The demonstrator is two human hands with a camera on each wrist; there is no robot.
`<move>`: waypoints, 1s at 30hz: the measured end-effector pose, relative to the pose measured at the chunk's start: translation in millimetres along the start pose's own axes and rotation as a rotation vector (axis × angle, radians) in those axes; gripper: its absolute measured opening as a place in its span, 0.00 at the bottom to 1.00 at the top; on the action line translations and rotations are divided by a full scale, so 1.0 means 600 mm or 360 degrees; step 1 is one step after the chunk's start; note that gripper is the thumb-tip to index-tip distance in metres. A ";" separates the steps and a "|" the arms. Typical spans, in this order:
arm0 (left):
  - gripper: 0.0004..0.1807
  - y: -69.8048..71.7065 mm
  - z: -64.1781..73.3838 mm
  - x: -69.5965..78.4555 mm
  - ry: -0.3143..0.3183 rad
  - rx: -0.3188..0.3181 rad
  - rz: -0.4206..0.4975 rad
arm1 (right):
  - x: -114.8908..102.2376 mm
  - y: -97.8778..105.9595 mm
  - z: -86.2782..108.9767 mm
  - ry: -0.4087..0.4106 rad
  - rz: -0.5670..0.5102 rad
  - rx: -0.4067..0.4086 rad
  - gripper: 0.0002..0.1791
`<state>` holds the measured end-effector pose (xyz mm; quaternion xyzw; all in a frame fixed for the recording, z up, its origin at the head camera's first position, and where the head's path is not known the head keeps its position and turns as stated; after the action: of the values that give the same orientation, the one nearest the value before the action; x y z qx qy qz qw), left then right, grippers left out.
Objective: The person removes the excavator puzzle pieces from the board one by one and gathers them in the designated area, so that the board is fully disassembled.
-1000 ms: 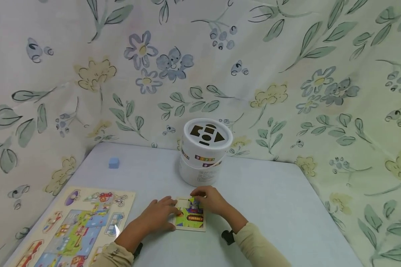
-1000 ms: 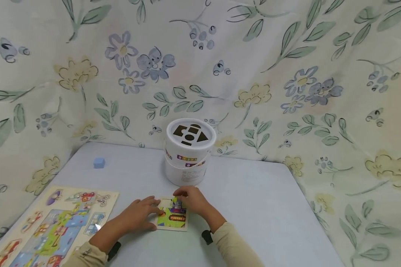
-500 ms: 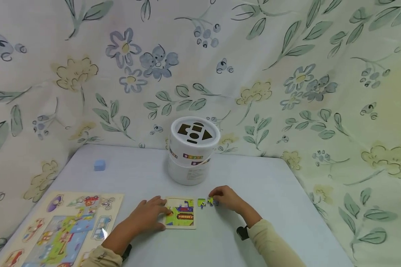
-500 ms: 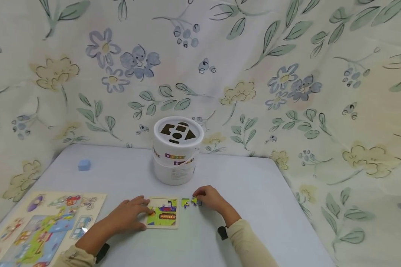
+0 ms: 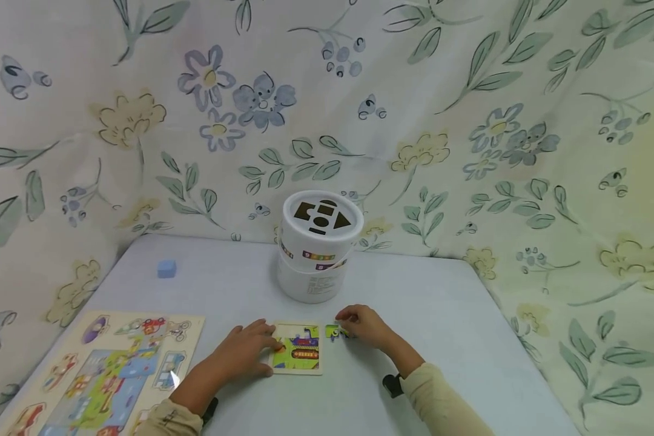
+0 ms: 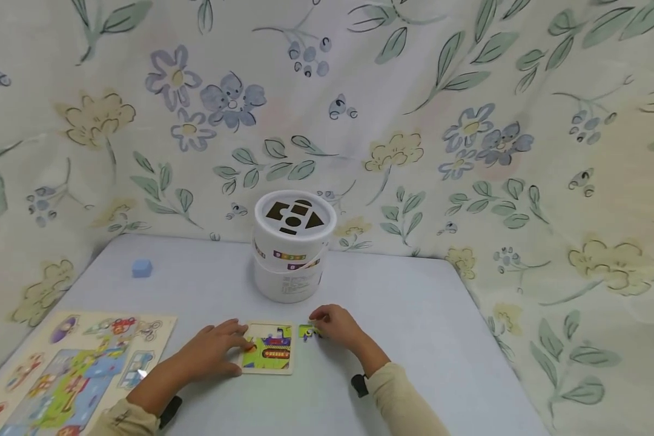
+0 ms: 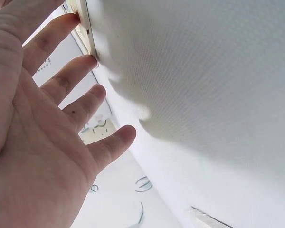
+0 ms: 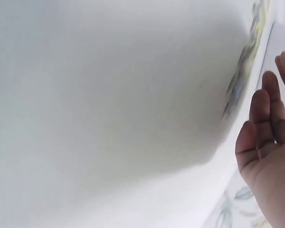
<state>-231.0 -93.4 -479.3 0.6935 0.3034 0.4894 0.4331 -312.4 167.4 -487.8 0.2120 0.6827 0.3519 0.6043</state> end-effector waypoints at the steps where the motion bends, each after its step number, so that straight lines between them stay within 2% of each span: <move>1: 0.25 0.001 -0.001 0.000 0.0001 -0.0001 -0.0007 | -0.010 -0.004 0.001 0.0019 0.0009 -0.0023 0.09; 3: 0.25 0.001 -0.003 0.002 0.0007 -0.0005 -0.0009 | -0.031 -0.018 0.002 0.0080 0.0042 -0.0075 0.09; 6: 0.25 0.002 -0.004 0.003 0.0010 -0.0006 -0.0009 | -0.057 -0.039 0.005 0.0244 0.0171 -0.0133 0.11; 9: 0.24 0.002 -0.005 0.004 -0.0003 0.0000 -0.0011 | -0.071 -0.051 0.007 0.0407 0.0325 -0.0130 0.13; 12: 0.24 0.000 -0.007 0.005 -0.0020 0.0000 -0.0019 | -0.076 -0.056 0.010 0.0494 0.0463 -0.0099 0.12; 16: 0.24 0.000 -0.009 0.006 -0.0031 -0.0003 -0.0030 | -0.077 -0.061 0.012 0.0530 0.0547 -0.0070 0.12; 30: 0.25 -0.001 -0.003 -0.001 -0.0007 -0.0022 -0.0010 | -0.084 -0.078 0.014 0.0560 0.0597 -0.0066 0.11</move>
<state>-232.8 -93.0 -479.6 0.6906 0.3012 0.4885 0.4402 -288.7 101.9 -488.4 0.2579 0.7187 0.5031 0.4047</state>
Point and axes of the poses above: each hand's wrist, its own z-axis away from the middle knuckle, its own y-axis out of the back of the hand, x = y × z, the point moved 4 cm from there along -z, towards the middle knuckle, and after that the axes turned 15 degrees about x, right-handed, at the moved point
